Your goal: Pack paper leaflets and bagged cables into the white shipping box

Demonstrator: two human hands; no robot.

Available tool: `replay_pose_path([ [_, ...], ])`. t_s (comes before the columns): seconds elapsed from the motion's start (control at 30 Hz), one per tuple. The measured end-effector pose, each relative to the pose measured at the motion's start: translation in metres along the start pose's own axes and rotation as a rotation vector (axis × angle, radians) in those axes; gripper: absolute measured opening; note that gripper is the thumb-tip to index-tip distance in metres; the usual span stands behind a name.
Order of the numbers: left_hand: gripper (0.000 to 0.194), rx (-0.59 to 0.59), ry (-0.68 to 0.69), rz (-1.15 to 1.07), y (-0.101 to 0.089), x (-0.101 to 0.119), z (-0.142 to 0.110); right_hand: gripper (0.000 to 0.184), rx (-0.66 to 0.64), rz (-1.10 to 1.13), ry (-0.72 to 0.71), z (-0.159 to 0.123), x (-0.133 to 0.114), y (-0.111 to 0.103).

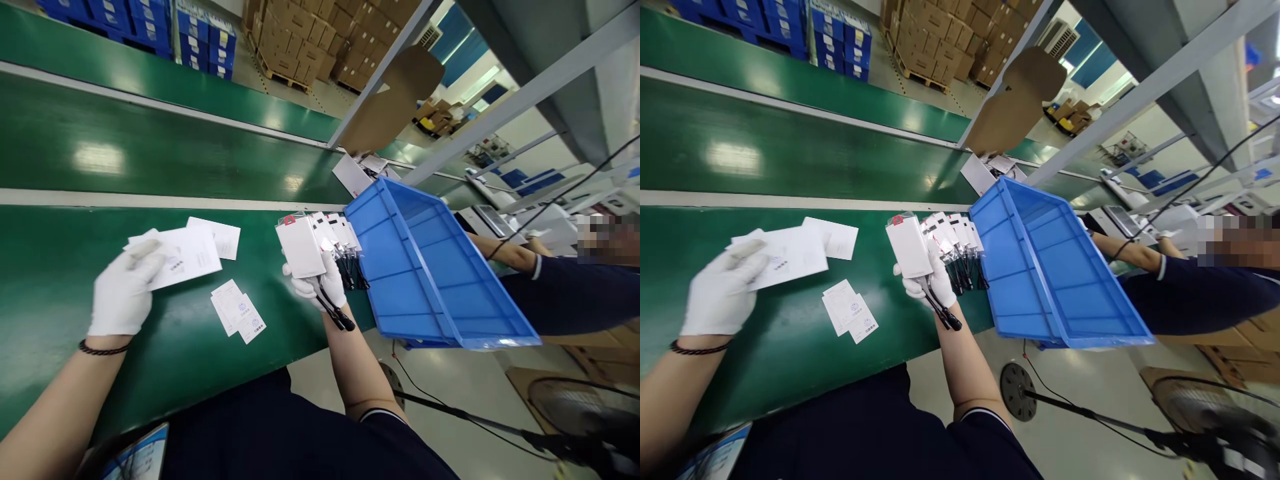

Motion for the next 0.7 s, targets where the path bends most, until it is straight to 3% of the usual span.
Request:
replay_pose_path([
  [0.07, 0.037, -0.061, -0.006, 0.012, 0.008, 0.011, -0.006, 0.074, -0.009, -0.307, -0.13, 0.007, -0.012, 0.017],
  [0.17, 0.039, -0.303, 0.003, -0.034, 0.03, 0.035, -0.022, 0.099, 0.025, -0.88, -0.295, 0.023, -0.034, 0.054],
  [0.27, 0.053, -0.499, 0.026, -0.316, 0.048, 0.052, -0.035, 0.108, -0.088, -1.334, -0.288, 0.044, -0.047, 0.095],
  [0.37, 0.064, -0.438, -0.031, -0.66, 0.05, 0.051, -0.034, 0.098, -0.249, -1.529, -0.36, 0.054, -0.056, 0.125],
  [0.47, 0.057, -0.286, -0.185, -0.833, 0.042, 0.037, -0.024, 0.058, -0.096, -1.473, -0.638, 0.048, -0.068, 0.134],
  [0.53, 0.051, -0.207, -0.211, -0.894, 0.036, 0.032, -0.018, 0.029, -0.042, -1.289, -0.651, 0.041, -0.065, 0.13],
  [0.6, 0.047, -0.131, -0.162, -0.907, 0.032, 0.029, -0.016, 0.022, -0.097, -1.057, -0.441, 0.041, -0.049, 0.121],
  [0.7, 0.047, -0.092, -0.053, -0.84, 0.031, 0.026, -0.02, 0.035, -0.118, -0.664, -0.079, 0.055, -0.018, 0.105],
])
Point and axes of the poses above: each hand's wrist, its own z-axis towards the middle knuckle, its own y-axis out of the palm, x = y × z, the point moved 3 cm from there along z, towards the middle knuckle, and after that the axes turned 6 degrees about -y, right-handed, at the moved point
